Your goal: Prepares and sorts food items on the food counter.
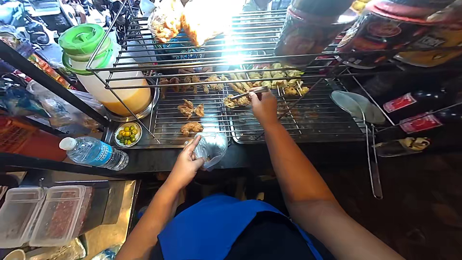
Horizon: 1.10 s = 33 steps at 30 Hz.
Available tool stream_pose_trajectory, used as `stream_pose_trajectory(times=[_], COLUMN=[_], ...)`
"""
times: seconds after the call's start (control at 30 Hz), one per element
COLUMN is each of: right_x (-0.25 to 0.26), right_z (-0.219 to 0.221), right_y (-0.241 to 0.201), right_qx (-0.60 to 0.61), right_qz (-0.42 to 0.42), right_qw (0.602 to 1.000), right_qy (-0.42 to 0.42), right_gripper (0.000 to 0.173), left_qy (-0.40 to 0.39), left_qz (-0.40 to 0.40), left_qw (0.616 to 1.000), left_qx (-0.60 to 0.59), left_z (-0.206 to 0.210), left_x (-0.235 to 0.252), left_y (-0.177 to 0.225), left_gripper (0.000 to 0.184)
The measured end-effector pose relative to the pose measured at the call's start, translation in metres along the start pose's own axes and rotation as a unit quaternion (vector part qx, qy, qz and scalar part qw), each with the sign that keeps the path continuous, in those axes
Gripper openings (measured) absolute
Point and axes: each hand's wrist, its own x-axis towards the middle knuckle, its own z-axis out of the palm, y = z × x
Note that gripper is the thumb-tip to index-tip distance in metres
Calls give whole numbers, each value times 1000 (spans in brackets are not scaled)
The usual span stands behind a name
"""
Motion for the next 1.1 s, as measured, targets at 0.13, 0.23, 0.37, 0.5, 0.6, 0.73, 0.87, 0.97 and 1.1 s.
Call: stream_pose_trajectory(times=[0.13, 0.23, 0.37, 0.5, 0.6, 0.73, 0.87, 0.97, 1.1], right_x=[-34, -77, -119, -148, -161, -155, -132, -111, -92], right_z=[-17, -34, -27, 0, 9, -9, -28, -24, -1], right_y=[-17, -36, -41, -37, -38, -36, -18, 9, 35], right_qx=[225, 310, 306, 232, 225, 276, 215, 14, -114], right_qz=[-34, -8, -18, -58, -82, -129, -154, -203, -241], right_qw=[974, 946, 941, 950, 942, 937, 963, 978, 957], right_qy=[-21, -89, -143, -202, -234, -173, -53, -53, -112], right_gripper=[21, 20, 19, 19, 21, 21, 21, 22, 32], left_qy=[34, 53, 47, 36, 41, 63, 94, 129, 174], left_qz=[-11, -22, -4, 18, 42, 63, 103, 108, 168], left_qw=[998, 997, 998, 999, 998, 995, 990, 985, 970], left_qx=[-42, -54, -35, 12, 37, 37, 27, 23, 37], left_z=[0, 0, 3, 8, 9, 6, -3, -4, -3], left_x=[2, 1, 1, -2, -2, -9, -13, -17, -19], left_y=[1, 3, 4, 4, 3, 8, 6, 9, 26], left_gripper=[73, 77, 83, 86, 84, 81, 69, 38, 16])
